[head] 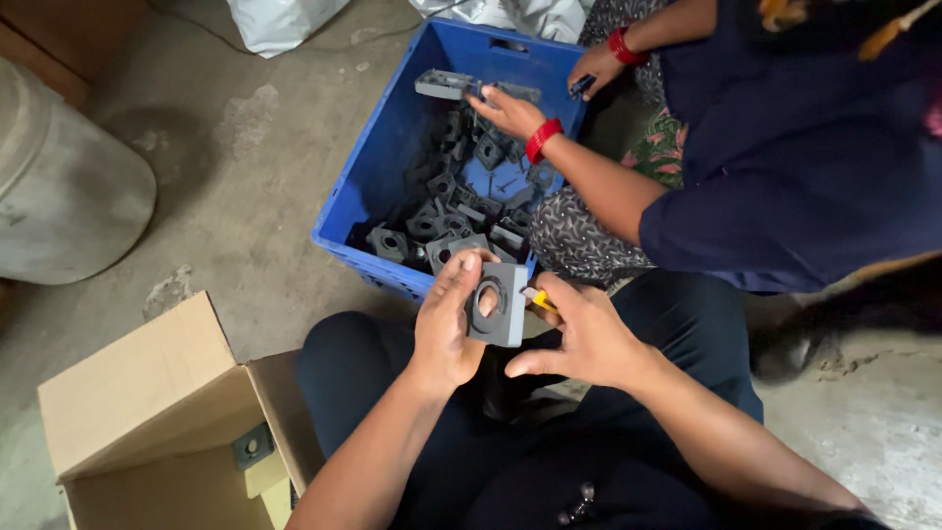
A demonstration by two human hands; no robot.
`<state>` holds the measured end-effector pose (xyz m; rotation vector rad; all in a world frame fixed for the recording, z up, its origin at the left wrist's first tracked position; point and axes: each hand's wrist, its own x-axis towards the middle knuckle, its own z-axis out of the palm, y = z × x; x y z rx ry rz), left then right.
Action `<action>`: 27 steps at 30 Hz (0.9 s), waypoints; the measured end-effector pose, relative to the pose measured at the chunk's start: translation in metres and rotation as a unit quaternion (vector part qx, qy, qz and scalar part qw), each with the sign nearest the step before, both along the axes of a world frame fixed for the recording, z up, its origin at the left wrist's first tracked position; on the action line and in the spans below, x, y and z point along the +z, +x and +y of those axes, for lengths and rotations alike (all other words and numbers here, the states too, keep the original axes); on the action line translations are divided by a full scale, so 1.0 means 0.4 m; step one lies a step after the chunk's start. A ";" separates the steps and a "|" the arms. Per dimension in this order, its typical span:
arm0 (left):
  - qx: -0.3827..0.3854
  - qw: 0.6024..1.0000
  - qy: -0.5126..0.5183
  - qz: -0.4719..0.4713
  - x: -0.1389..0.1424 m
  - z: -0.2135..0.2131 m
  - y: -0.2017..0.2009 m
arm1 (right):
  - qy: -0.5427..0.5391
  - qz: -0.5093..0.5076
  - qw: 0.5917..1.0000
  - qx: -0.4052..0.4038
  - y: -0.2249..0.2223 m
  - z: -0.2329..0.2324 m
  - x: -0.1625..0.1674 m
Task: The person sits on the floor and uses a yellow-handled tool to scrape or deburr the edges of small gray metal parts. They pick each part from a blue crate, work on its edges, and place it into a cardboard box. Another person nearby performs a similar task.
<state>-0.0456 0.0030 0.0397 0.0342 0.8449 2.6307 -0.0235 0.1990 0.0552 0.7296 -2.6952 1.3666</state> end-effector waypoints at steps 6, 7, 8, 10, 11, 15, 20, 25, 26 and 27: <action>0.011 0.998 -0.027 -0.061 0.006 0.010 0.008 | 0.046 0.049 0.998 -0.016 -0.002 -0.009 0.004; 0.014 0.998 -0.020 -0.050 0.006 0.010 0.008 | 0.054 0.046 0.997 -0.018 -0.001 -0.010 0.003; 0.018 0.999 -0.013 -0.039 0.004 0.010 0.009 | 0.061 0.047 0.997 -0.017 0.000 -0.011 0.002; 0.020 0.999 -0.023 -0.043 0.000 0.007 0.010 | 0.076 0.050 0.996 -0.012 0.001 -0.012 0.000; 0.021 0.998 -0.028 -0.045 -0.003 0.006 0.010 | 0.081 0.046 0.996 -0.013 0.000 -0.012 0.000; 0.033 0.997 -0.042 -0.060 -0.011 0.005 0.007 | 0.090 0.037 0.995 -0.011 -0.004 -0.008 0.000; 0.042 0.996 -0.032 -0.072 -0.011 0.010 0.011 | 0.068 0.085 0.994 0.006 -0.006 -0.007 0.000; 0.050 0.995 -0.067 -0.054 -0.008 0.009 0.017 | 0.070 0.058 0.996 0.002 -0.013 -0.010 -0.006; 0.051 0.995 -0.066 -0.052 -0.007 0.010 0.017 | 0.068 0.059 0.996 0.007 -0.015 -0.010 -0.007; 0.051 0.995 -0.066 -0.050 -0.007 0.010 0.017 | 0.065 0.060 0.996 0.011 -0.016 -0.009 -0.008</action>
